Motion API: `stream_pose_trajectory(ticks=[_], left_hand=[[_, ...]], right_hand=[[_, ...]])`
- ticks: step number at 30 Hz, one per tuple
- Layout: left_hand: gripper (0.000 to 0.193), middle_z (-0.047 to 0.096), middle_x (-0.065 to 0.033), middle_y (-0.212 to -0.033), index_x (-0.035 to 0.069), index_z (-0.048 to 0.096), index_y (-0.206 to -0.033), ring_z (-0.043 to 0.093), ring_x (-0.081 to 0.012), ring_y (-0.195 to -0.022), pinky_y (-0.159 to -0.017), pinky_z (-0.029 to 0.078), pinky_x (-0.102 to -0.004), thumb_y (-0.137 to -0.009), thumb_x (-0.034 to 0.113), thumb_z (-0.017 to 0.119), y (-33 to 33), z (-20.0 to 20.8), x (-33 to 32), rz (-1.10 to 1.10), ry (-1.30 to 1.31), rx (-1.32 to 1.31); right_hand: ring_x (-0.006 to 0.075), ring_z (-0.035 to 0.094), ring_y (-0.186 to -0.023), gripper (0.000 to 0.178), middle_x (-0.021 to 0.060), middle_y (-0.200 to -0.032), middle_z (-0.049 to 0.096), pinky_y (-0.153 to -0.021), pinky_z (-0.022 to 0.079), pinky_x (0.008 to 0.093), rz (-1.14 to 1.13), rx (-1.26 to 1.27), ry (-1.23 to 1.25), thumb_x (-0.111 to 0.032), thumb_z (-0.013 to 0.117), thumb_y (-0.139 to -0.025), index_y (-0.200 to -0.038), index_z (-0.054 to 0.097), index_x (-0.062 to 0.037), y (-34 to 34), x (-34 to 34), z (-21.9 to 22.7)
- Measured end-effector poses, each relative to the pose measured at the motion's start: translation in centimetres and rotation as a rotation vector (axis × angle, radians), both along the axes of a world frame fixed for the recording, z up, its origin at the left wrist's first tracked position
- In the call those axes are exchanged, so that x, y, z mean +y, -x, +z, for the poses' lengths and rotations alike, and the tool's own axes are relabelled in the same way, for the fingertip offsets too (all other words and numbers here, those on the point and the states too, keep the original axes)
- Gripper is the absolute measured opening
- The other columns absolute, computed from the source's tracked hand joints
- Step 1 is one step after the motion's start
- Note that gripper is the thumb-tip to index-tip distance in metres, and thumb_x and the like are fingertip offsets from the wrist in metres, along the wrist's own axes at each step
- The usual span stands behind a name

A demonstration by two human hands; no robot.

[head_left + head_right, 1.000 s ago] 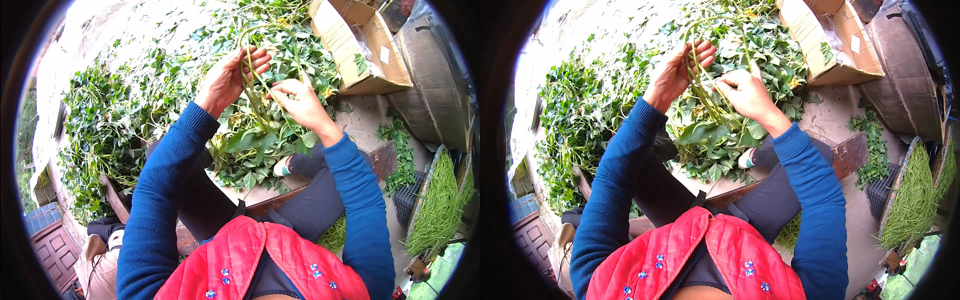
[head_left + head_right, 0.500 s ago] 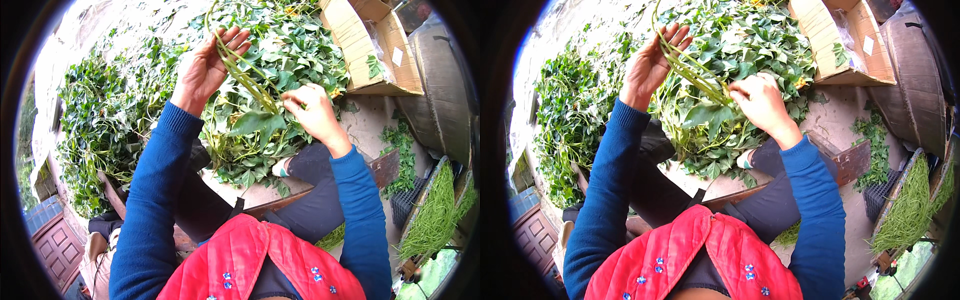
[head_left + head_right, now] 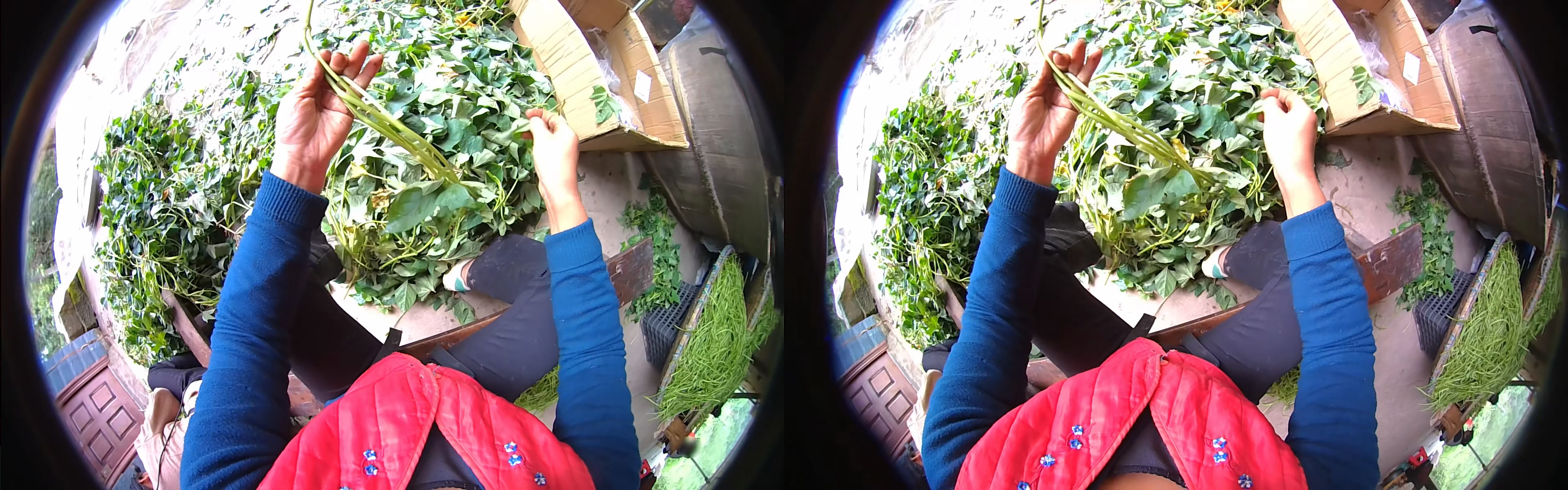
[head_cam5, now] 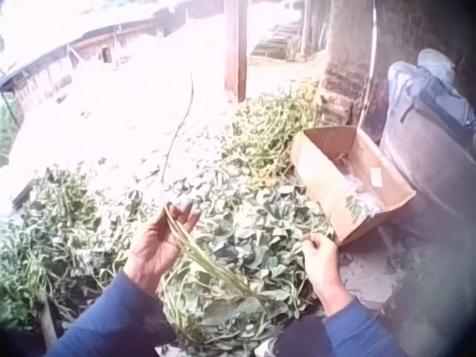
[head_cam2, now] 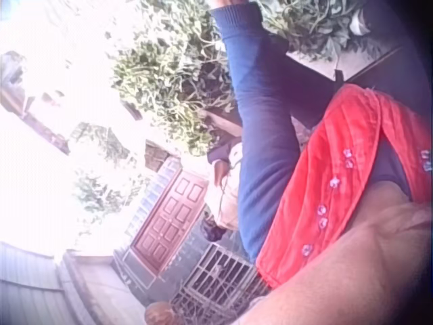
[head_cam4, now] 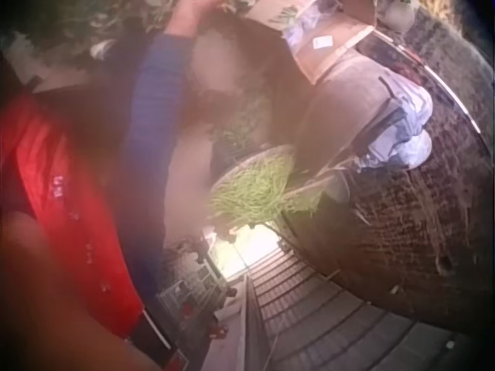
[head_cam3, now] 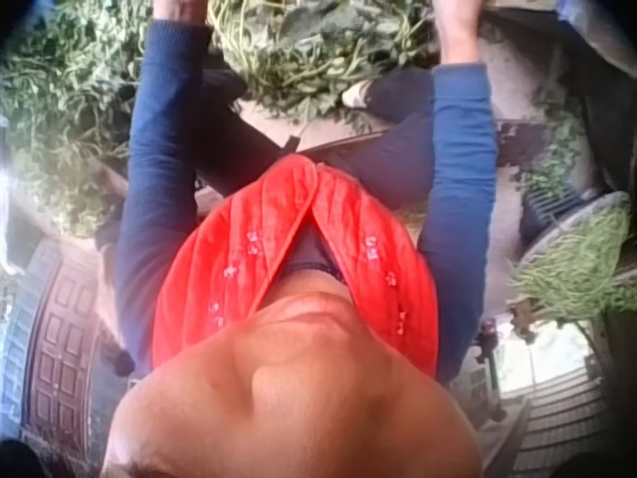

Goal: The person sits cross-legged and repeatedly picks up long green vegetable stems from a large pile. They strip leaves and small branches from the stems by hand and drop the cleaned stems into a cardboard box to the right.

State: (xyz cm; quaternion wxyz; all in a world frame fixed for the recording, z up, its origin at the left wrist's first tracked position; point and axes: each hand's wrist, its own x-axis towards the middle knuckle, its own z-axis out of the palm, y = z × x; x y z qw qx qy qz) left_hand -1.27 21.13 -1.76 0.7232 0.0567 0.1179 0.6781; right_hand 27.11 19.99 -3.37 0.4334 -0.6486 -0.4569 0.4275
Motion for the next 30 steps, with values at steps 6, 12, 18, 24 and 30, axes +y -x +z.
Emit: stream_pose_trajectory(ticks=[6, 12, 18, 24, 30], left_hand=[[0.024, 0.060, -0.0199, -0.107, -0.003, 0.052, -0.103, 0.047, -0.0366, -0.116, -0.104, 0.031, -0.0546, -0.095, 0.015, 0.039, -0.8, 0.0, -0.5, -0.173, -0.094, -0.257], [0.045, 0.050, -0.0188, -0.123, -0.003, 0.040, -0.127, 0.049, -0.0303, -0.115, -0.101, 0.039, -0.0411, -0.092, 0.026, 0.046, -3.0, 1.0, -1.5, -0.219, 0.026, 0.498], [0.027, 0.061, -0.0028, -0.086, 0.002, 0.057, -0.107, 0.059, -0.0087, -0.075, -0.067, 0.052, -0.0202, -0.089, 0.022, 0.054, -2.4, 0.1, -2.4, -0.425, 0.097, 0.891], [0.027, 0.060, -0.0005, -0.083, 0.000, 0.056, -0.108, 0.055, -0.0045, -0.065, -0.054, 0.046, -0.0150, -0.088, 0.018, 0.054, -1.7, 0.6, -2.5, -0.396, 0.061, 0.772], [0.021, 0.060, 0.0022, -0.073, 0.003, 0.058, -0.103, 0.045, -0.0025, -0.049, -0.040, 0.030, -0.0144, -0.088, 0.017, 0.054, 0.9, 0.3, -1.6, -0.310, 0.142, 0.416]], right_hand=[[0.0125, 0.055, -0.095, 0.033, 0.0064, -0.105, 0.061, -0.090, 0.041, 0.0272, 0.734, 0.321, 0.185, -0.020, 0.053, -0.091, -0.117, 0.054, 0.0006, 4.6, -3.3, 2.2], [0.0067, 0.055, -0.077, 0.026, 0.0032, -0.086, 0.063, -0.069, 0.046, 0.0211, 0.712, 0.203, 0.082, -0.016, 0.057, -0.089, -0.104, 0.060, 0.0045, 5.6, -3.6, 1.7], [0.0054, 0.051, -0.065, 0.018, 0.0021, -0.076, 0.062, -0.060, 0.044, 0.0211, 0.561, 0.006, -0.083, -0.009, 0.059, -0.084, -0.098, 0.063, 0.0020, 5.4, -2.5, 0.7], [0.0033, 0.049, -0.070, 0.023, -0.0013, -0.079, 0.058, -0.065, 0.042, 0.0180, 0.658, 0.160, -0.034, -0.007, 0.061, -0.084, -0.106, 0.060, -0.0013, 4.3, -2.3, 3.8], [0.0098, 0.056, -0.065, 0.018, 0.0041, -0.075, 0.061, -0.059, 0.045, 0.0232, 0.555, -0.219, -0.468, -0.008, 0.068, -0.076, -0.094, 0.066, -0.0044, 3.7, -2.1, 2.7]])
